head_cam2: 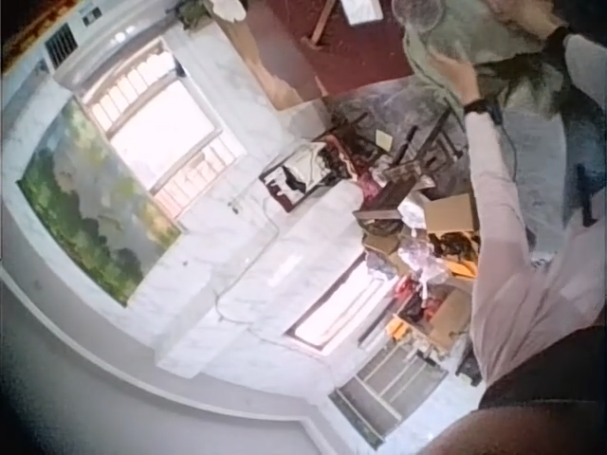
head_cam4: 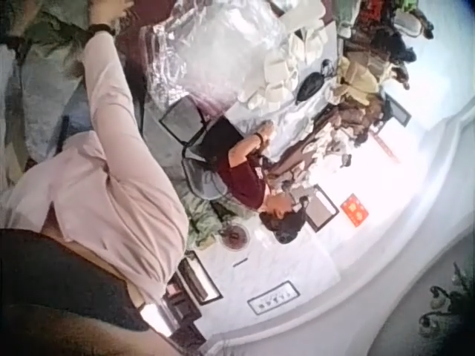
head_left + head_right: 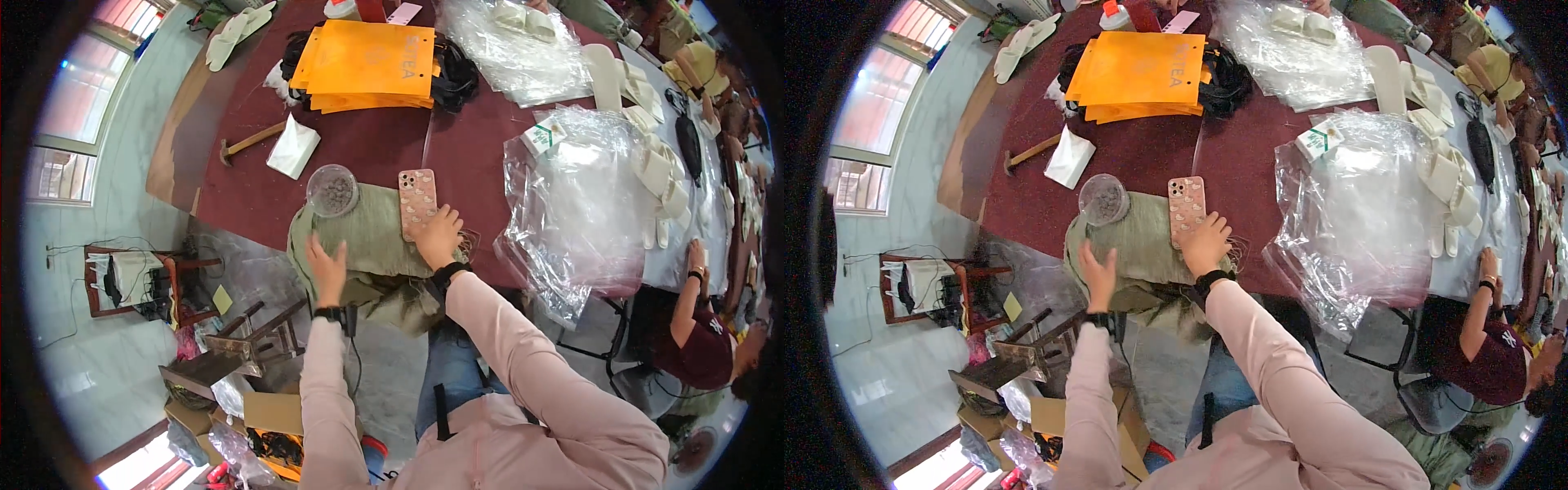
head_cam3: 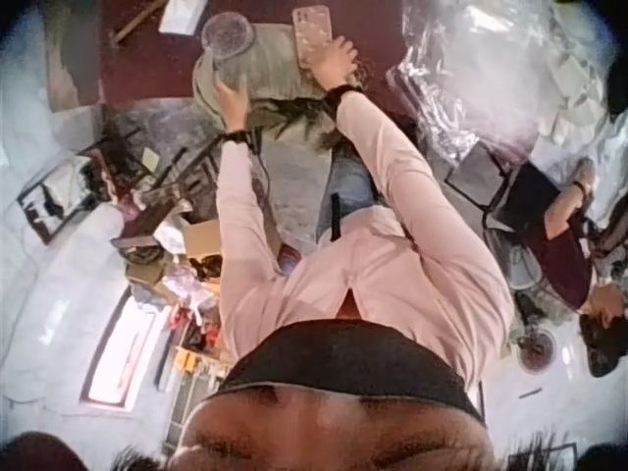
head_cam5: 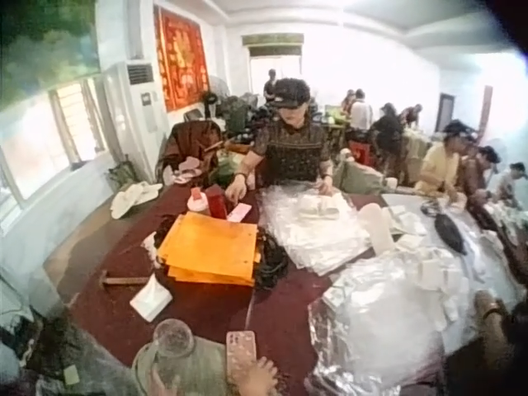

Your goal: Packing white sandals into plastic bags in a manufacturing setting.

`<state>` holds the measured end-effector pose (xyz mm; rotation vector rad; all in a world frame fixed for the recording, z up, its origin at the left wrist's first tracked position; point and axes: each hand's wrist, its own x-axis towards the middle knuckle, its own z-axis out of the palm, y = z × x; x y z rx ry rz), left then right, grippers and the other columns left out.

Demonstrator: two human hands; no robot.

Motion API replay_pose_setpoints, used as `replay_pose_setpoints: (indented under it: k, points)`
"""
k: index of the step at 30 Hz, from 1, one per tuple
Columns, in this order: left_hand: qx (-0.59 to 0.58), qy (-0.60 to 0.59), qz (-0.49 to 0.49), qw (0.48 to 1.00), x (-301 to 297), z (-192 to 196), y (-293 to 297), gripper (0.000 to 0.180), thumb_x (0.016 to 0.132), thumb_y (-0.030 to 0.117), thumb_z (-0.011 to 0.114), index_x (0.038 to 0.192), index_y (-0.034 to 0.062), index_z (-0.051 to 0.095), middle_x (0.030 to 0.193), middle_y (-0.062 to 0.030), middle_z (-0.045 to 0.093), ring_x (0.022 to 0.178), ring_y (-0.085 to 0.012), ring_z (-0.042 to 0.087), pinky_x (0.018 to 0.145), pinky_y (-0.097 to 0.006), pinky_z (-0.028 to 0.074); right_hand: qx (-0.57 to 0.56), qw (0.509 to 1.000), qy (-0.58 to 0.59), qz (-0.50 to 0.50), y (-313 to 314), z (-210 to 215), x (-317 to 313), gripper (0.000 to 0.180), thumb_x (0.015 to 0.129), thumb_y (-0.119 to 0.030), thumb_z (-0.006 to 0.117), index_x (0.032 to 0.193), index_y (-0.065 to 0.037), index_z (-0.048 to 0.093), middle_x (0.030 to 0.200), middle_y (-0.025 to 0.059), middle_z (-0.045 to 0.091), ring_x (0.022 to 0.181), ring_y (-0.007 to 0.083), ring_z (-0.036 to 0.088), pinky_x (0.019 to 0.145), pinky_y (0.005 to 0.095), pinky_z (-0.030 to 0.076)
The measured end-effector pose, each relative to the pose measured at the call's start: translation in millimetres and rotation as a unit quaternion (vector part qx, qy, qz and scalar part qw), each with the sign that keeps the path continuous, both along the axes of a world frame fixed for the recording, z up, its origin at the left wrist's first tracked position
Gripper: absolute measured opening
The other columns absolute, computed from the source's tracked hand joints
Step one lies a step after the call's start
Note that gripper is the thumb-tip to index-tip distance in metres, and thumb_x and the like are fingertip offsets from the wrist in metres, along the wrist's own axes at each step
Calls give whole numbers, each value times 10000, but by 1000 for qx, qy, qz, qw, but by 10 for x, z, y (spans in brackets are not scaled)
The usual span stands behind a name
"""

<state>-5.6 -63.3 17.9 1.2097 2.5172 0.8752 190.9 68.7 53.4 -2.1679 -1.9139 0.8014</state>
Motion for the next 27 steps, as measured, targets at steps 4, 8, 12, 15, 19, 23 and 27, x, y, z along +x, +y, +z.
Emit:
replay_pose_setpoints:
  k: [4,8,12,15,19,23,27]
  points:
    - [-95,88,-46,990,-369,132,557,1046,675,625,633,1392,15,176,1432,-230,177,1352,-355,86,1065,-521,88,13,998,55,-24,85,-216,104,741,584,-319,774,1125,5,385,1099,166,446,1020,361,459,749,489,449]
    - [-246,67,-56,965,-586,-19,649,1058,631,621,666,1393,48,206,1422,-222,205,1339,-375,116,1055,-542,89,16,998,66,-12,19,-185,-42,677,590,-292,777,1076,9,414,1012,187,507,944,386,517,746,464,458]
    - [-150,-27,-27,988,-531,-31,850,925,638,522,707,1378,172,276,1345,-205,322,1250,-375,286,1002,-525,238,-62,997,45,8,154,-209,51,467,625,-273,753,928,8,536,921,207,599,895,378,578,756,449,460]
    - [-141,-48,-41,988,-726,-37,841,915,629,518,715,1367,166,304,1355,-195,310,1241,-389,293,994,-511,260,-75,982,175,0,139,-199,72,397,666,-239,711,894,31,530,927,240,600,899,394,574,758,457,455]
    - [108,-406,-6,908,-796,53,949,652,826,421,577,1312,29,393,1296,-147,437,1188,-269,413,981,-368,322,-64,963,256,-60,108,-195,121,288,730,-188,611,908,4,493,905,234,612,892,421,569,739,474,446]
    - [16,-317,5,948,-546,226,1116,560,856,323,575,1267,-33,439,1239,-114,506,1115,-193,479,953,-297,345,-77,956,275,-66,220,-289,305,256,740,-183,593,913,-28,486,914,226,614,903,421,566,743,470,443]
    - [29,-419,-6,908,-271,309,1168,546,841,284,606,1260,-29,448,1219,-115,517,1091,-188,489,935,-294,359,-91,951,285,-78,255,-305,582,259,731,-191,619,911,-46,502,925,184,630,912,387,582,748,434,455]
